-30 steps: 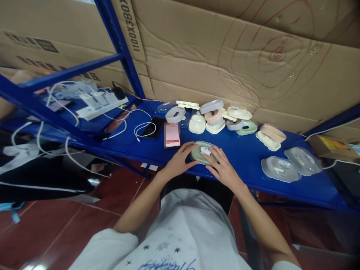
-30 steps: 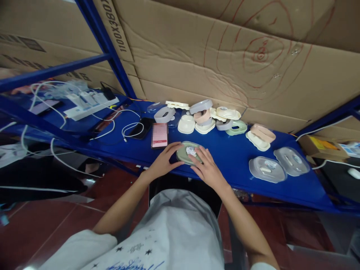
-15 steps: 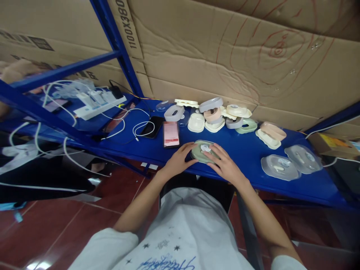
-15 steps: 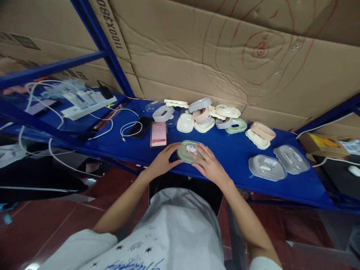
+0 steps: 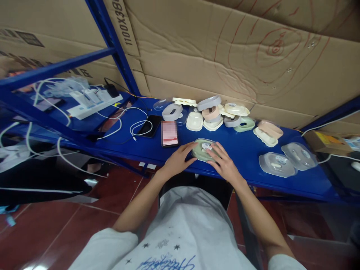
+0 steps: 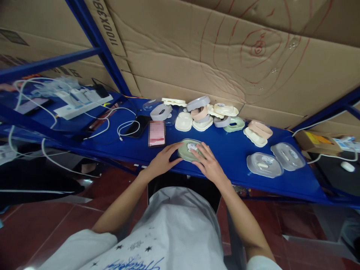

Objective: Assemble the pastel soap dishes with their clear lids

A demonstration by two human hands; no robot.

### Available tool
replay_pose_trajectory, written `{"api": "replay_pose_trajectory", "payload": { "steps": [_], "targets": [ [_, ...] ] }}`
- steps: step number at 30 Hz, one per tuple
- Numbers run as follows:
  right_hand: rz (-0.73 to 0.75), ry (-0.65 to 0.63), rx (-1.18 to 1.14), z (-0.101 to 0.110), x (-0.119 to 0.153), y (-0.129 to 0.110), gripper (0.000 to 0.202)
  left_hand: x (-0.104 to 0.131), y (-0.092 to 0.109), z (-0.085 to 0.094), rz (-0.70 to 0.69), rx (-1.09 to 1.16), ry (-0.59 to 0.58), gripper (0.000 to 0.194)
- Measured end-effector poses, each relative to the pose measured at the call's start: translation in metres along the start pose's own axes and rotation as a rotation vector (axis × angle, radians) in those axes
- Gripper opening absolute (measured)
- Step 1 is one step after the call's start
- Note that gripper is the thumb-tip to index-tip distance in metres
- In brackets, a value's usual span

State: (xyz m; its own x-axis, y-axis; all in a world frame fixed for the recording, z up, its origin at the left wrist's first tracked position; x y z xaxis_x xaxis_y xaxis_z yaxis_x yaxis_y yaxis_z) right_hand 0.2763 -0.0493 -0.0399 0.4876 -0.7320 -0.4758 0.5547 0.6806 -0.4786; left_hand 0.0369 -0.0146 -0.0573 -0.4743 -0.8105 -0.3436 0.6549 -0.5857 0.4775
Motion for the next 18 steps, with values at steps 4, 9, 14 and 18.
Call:
{"api": "replay_pose_trajectory", "payload": {
  "steps": [4,9,14,18],
  "targets": [
    [0.012,0.075,-0.042,0.003,0.002,0.0,0.054,0.001,0.001,0.0,-0.027,-0.005,-0.009,0.065],
    [-0.011,0.049,-0.019,0.006,0.007,0.003,0.054,0.002,0.001,-0.001,-0.035,-0.009,0.001,0.069],
    [0.024,-0.024,0.073,0.004,0.01,0.0,0.061,0.001,0.001,-0.002,-0.046,-0.01,0.009,0.06],
    [0.027,-0.043,0.082,0.004,0.011,-0.002,0.057,0.002,0.002,0.001,-0.033,-0.013,0.0,0.059]
  ]
}}
Point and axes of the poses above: each hand's wrist, its own x-axis away from the middle knuckle, its own z-axis out of the back of the hand, y = z × x, the point moved 4 cm from there along -x, towards the middle knuckle, and after that the axes turned 12 degrees about -x, right-handed, at the moved point
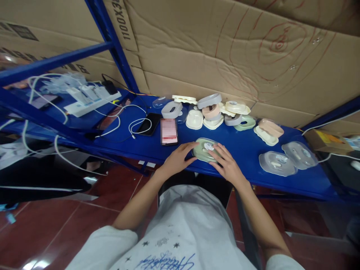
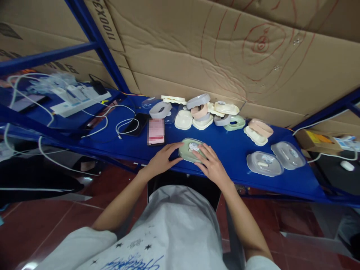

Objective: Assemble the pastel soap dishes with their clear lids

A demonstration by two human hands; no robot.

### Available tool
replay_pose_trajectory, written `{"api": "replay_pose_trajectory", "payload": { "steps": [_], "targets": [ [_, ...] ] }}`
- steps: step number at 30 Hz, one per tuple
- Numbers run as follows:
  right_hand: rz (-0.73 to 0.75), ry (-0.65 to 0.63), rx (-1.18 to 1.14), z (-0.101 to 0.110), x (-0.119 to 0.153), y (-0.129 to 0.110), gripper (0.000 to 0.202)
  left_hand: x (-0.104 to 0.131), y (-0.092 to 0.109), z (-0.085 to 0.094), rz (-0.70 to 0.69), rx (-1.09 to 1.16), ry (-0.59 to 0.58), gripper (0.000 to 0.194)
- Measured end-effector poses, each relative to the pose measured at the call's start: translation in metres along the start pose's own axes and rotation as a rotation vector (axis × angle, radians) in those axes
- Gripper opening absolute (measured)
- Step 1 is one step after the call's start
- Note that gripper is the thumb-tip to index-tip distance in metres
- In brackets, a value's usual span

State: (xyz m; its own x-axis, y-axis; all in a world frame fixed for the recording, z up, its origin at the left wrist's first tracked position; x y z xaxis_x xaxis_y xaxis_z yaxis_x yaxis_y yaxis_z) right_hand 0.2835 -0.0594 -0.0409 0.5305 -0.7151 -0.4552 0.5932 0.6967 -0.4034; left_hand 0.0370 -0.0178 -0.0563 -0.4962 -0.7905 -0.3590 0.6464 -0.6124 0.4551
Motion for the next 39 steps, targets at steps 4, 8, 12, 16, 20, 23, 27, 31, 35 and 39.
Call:
{"api": "replay_pose_trajectory", "payload": {
  "steps": [4,8,12,16,20,23,27,31,35,39],
  "targets": [
    [-0.078,0.03,0.088,0.018,0.011,0.011,0.051,0.001,0.003,0.004,0.013,0.006,-0.021,0.068],
    [-0.293,0.106,0.305,0.053,0.033,0.034,0.049,-0.023,0.006,0.006,-0.01,-0.103,0.024,0.064],
    [-0.439,0.228,0.492,0.081,0.036,0.04,0.054,-0.072,0.0,0.0,0.105,-0.334,0.075,0.059],
    [-0.323,0.138,0.446,0.074,-0.004,0.033,0.051,-0.096,0.0,-0.005,0.148,-0.413,-0.006,0.05],
    [-0.157,0.047,0.407,0.047,-0.072,0.035,0.051,-0.071,0.02,-0.006,-0.02,-0.343,-0.067,0.03],
    [-0.076,0.0,0.44,0.026,-0.125,0.044,0.054,-0.039,0.043,-0.009,-0.223,-0.153,-0.133,0.03],
    [-0.054,-0.107,0.506,0.012,-0.173,0.06,0.055,-0.018,0.056,-0.003,-0.32,0.03,-0.116,0.05],
    [-0.097,-0.135,0.532,0.034,-0.179,0.066,0.039,-0.02,0.044,0.001,-0.306,-0.13,-0.083,0.052],
    [-0.028,-0.014,0.376,0.07,-0.142,0.039,0.03,-0.025,0.03,-0.004,-0.206,-0.211,-0.08,0.038],
    [-0.002,0.091,0.195,0.081,-0.08,0.005,0.03,-0.023,0.024,-0.007,-0.155,-0.177,-0.005,0.04]
  ]
}}
Point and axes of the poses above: each hand's wrist, its own x-axis away from the middle knuckle, its own z-axis out of the back of the hand, y = z × x, the point moved 4 cm from there along -x, towards the middle knuckle, and after that the axes turned 12 degrees about -x, right-handed, at the moved point
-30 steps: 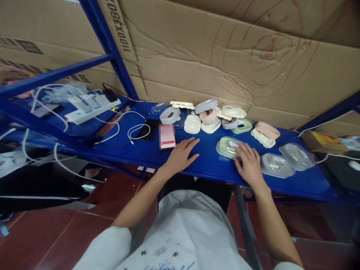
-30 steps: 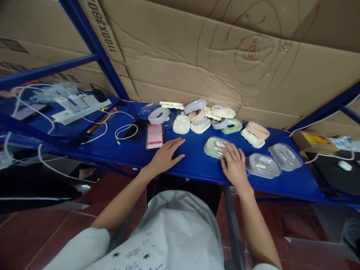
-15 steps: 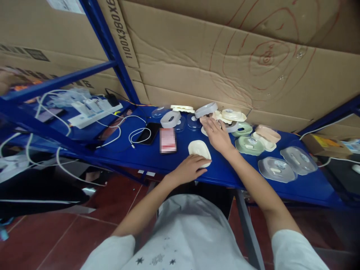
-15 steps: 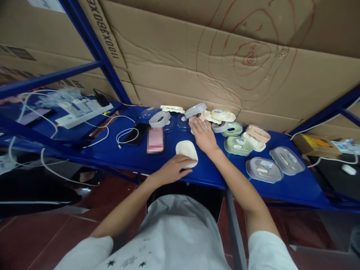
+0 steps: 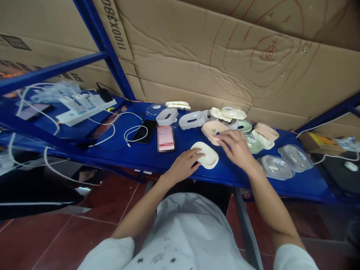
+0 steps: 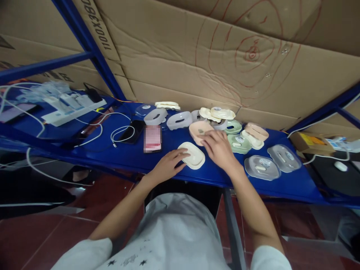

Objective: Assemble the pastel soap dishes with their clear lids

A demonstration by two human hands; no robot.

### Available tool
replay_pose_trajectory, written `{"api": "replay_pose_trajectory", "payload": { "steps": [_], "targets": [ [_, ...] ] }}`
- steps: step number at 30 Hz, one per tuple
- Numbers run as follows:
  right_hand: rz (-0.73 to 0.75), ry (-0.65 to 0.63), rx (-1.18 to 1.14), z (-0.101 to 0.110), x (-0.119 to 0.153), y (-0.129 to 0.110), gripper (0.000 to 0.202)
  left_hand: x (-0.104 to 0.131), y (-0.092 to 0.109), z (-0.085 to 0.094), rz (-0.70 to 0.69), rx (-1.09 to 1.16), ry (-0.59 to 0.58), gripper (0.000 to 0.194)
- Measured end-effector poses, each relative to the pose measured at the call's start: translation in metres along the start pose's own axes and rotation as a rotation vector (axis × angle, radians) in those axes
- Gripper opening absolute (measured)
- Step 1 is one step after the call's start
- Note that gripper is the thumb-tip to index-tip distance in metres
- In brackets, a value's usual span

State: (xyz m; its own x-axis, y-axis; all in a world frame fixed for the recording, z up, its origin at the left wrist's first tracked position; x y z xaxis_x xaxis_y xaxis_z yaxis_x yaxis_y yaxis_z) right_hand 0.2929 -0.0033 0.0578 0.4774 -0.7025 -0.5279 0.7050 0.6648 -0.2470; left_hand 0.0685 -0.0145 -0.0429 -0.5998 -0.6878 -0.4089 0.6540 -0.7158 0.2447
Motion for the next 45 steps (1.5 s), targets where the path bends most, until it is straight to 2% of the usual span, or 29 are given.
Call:
{"api": "replay_pose_trajectory", "payload": {
  "steps": [2,5,8,10,14,18,21,25,29,32,34,36,41,45],
  "targets": [
    [-0.027,0.028,-0.087,-0.003,0.031,-0.01,0.028,0.001,-0.004,0.002,0.03,-0.013,0.059,0.047],
    [-0.07,0.064,-0.232,-0.02,0.064,-0.015,0.027,0.002,-0.012,0.005,0.1,-0.006,0.124,0.064],
    [-0.118,0.056,-0.356,-0.041,0.078,-0.016,0.027,0.001,-0.018,0.003,0.113,0.054,0.098,0.08],
    [-0.132,0.017,-0.393,-0.053,0.079,-0.018,0.031,0.001,-0.019,-0.001,0.097,0.092,0.061,0.082],
    [-0.113,-0.037,-0.3,-0.07,0.076,-0.023,0.046,0.006,-0.021,-0.004,0.104,0.077,0.088,0.066],
    [-0.07,-0.069,-0.24,-0.077,0.082,-0.028,0.044,0.013,-0.019,0.001,0.085,0.015,0.153,0.035],
    [-0.046,-0.108,-0.239,-0.075,0.086,-0.028,0.042,0.013,-0.017,0.005,0.04,0.064,0.133,0.026],
    [-0.049,-0.148,-0.236,-0.067,0.065,-0.011,0.038,0.013,-0.014,0.01,0.016,0.136,0.103,0.023],
    [-0.048,-0.109,-0.19,-0.063,0.011,0.029,0.041,0.014,-0.011,0.013,-0.001,0.144,0.079,0.027],
    [-0.048,-0.108,-0.06,-0.069,-0.03,0.06,0.044,0.015,-0.01,0.013,0.005,0.145,0.065,0.031],
    [-0.085,-0.091,0.025,-0.075,-0.047,0.074,0.041,0.016,-0.011,0.013,0.026,0.146,0.079,0.028],
    [-0.123,-0.07,0.061,-0.082,-0.052,0.08,0.037,0.016,-0.012,0.014,0.042,0.148,0.096,0.023],
    [-0.154,-0.02,0.08,-0.085,-0.039,0.074,0.042,0.016,-0.012,0.014,0.041,0.15,0.101,0.022],
    [-0.294,0.176,0.152,-0.069,-0.035,0.091,0.048,0.015,-0.011,0.014,0.048,0.146,0.103,0.02]
  ]
}}
Point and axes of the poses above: each hand's wrist, its own x-axis away from the middle knuckle, its own z-axis out of the back of the hand, y = z × x, the point moved 4 cm from there along -x, towards the middle knuckle, and after that the axes turned 12 degrees about -x, right-handed, at the moved point
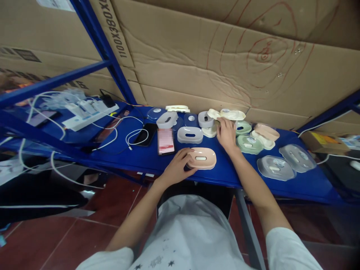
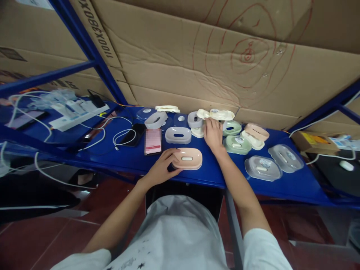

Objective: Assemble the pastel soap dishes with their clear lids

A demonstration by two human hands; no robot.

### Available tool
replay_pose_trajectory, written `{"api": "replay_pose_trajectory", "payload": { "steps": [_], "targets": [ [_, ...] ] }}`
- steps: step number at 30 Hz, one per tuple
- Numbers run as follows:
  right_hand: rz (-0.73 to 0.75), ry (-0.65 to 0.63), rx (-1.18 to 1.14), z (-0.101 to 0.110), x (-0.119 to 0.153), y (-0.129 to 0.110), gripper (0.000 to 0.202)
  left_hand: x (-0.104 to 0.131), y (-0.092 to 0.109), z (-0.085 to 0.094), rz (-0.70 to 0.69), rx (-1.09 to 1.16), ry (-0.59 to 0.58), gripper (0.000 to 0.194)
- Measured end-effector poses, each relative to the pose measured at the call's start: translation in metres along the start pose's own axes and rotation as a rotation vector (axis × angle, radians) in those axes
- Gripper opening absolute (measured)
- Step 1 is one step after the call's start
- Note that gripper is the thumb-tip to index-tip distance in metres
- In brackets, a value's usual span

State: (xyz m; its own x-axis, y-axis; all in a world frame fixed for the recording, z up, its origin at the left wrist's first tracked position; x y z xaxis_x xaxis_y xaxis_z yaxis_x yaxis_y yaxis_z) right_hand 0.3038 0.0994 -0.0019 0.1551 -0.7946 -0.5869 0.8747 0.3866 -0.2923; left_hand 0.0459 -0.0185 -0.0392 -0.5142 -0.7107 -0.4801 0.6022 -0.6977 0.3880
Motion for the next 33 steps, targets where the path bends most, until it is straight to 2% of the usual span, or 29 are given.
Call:
{"api": "replay_pose_trajectory", "payload": {
  "steps": [2,5,11,17,19,21,23,25,29,31,33],
  "targets": [
    [-0.093,0.065,0.055,0.005,-0.005,0.017,0.054,0.0,0.001,0.0,-0.003,0.0,0.003,0.02],
    [-0.159,0.08,0.107,0.01,-0.011,0.038,0.058,0.0,0.001,0.0,-0.002,-0.003,0.001,0.018],
    [-0.127,0.051,0.114,0.016,-0.008,0.057,0.053,0.0,0.002,-0.001,-0.013,-0.01,0.002,0.018],
    [-0.095,0.075,-0.056,0.025,-0.012,0.063,0.046,0.001,0.004,-0.001,0.003,-0.022,0.027,0.016],
    [-0.082,0.108,-0.079,0.036,-0.011,0.053,0.046,0.002,0.005,-0.001,-0.009,-0.036,0.027,0.016],
    [-0.05,0.133,-0.118,0.05,-0.001,0.033,0.046,0.003,0.005,-0.001,-0.017,-0.041,0.027,0.016],
    [-0.006,0.139,-0.215,0.062,0.022,0.006,0.045,0.004,0.005,-0.002,-0.013,-0.031,0.026,0.02],
    [0.027,0.111,-0.356,0.069,0.056,-0.021,0.043,0.006,0.002,-0.003,0.027,0.001,0.019,0.033],
    [0.076,-0.037,-0.503,0.064,0.123,-0.058,0.044,0.008,-0.006,-0.004,0.144,0.111,0.008,0.072],
    [0.096,-0.091,-0.535,0.056,0.141,-0.066,0.046,0.009,-0.008,-0.003,0.149,0.144,0.008,0.082],
    [0.121,-0.135,-0.556,0.049,0.147,-0.071,0.048,0.009,-0.009,-0.003,0.139,0.154,-0.009,0.083]
  ]
}}
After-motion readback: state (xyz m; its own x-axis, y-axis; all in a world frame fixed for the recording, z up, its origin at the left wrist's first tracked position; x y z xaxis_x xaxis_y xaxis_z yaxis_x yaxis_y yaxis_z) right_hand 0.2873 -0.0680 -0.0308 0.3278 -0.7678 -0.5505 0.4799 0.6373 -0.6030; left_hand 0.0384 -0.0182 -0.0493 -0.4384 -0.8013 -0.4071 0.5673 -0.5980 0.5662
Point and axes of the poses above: each hand's wrist, its own x-axis away from the middle knuckle, its own z-axis out of the back of the hand, y = z × x, the point moved 4 cm from there along -x, towards the middle knuckle, and after that the axes turned 12 degrees about -x, right-handed, at the moved point
